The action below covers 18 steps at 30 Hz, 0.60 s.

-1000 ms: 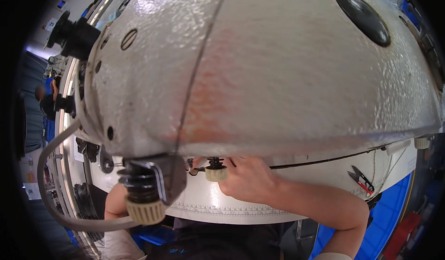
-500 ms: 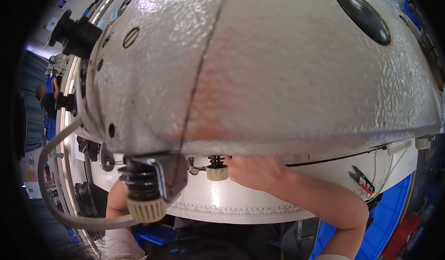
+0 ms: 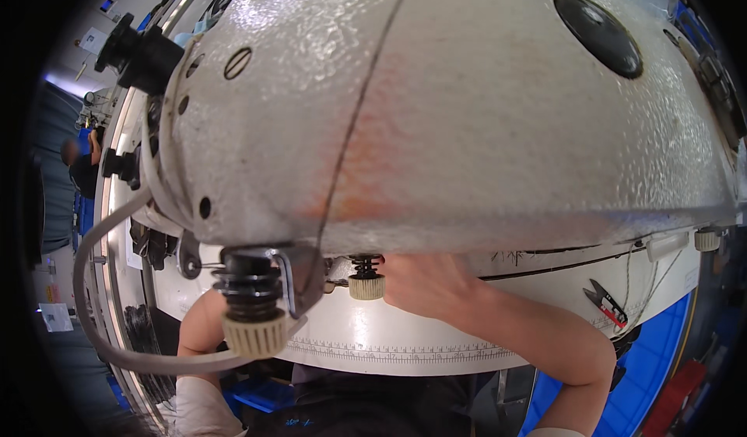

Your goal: Sewing together components of small leather pouches using an industrial sewing machine.

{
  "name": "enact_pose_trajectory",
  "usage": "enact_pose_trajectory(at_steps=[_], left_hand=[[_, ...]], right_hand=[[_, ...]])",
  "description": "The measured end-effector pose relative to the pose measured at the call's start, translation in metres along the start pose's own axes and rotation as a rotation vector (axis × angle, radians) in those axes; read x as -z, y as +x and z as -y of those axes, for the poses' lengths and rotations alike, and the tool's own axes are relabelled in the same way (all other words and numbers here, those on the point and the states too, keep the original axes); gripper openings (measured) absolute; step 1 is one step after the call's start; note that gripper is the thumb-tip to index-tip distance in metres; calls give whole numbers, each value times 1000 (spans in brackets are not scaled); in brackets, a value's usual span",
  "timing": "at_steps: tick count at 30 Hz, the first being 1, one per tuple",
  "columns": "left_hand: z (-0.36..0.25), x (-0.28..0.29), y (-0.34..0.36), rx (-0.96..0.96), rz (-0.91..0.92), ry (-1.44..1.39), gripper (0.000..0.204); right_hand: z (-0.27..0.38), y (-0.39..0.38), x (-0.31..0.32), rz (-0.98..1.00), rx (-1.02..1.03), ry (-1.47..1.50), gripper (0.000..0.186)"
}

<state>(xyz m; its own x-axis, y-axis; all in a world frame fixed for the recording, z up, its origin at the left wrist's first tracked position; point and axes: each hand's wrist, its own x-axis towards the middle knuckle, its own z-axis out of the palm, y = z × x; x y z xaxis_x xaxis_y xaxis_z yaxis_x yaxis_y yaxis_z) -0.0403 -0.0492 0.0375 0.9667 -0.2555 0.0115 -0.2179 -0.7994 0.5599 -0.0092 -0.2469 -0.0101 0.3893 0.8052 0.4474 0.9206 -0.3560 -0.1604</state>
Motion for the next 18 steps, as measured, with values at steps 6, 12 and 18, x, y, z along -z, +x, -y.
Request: enact_pose_trajectory(at_steps=[6, 12, 18], left_hand=[[25, -9, -7, -431, -103, -56, 22], [22, 0, -19, -303, 27, -147, 22], [-7, 6, -5, 54, 206, -80, 24]], right_hand=[[-5, 8, -1, -204, 54, 149, 16], [-8, -10, -4, 85, -60, 67, 4], [-13, -10, -2, 102, -61, 96, 6]])
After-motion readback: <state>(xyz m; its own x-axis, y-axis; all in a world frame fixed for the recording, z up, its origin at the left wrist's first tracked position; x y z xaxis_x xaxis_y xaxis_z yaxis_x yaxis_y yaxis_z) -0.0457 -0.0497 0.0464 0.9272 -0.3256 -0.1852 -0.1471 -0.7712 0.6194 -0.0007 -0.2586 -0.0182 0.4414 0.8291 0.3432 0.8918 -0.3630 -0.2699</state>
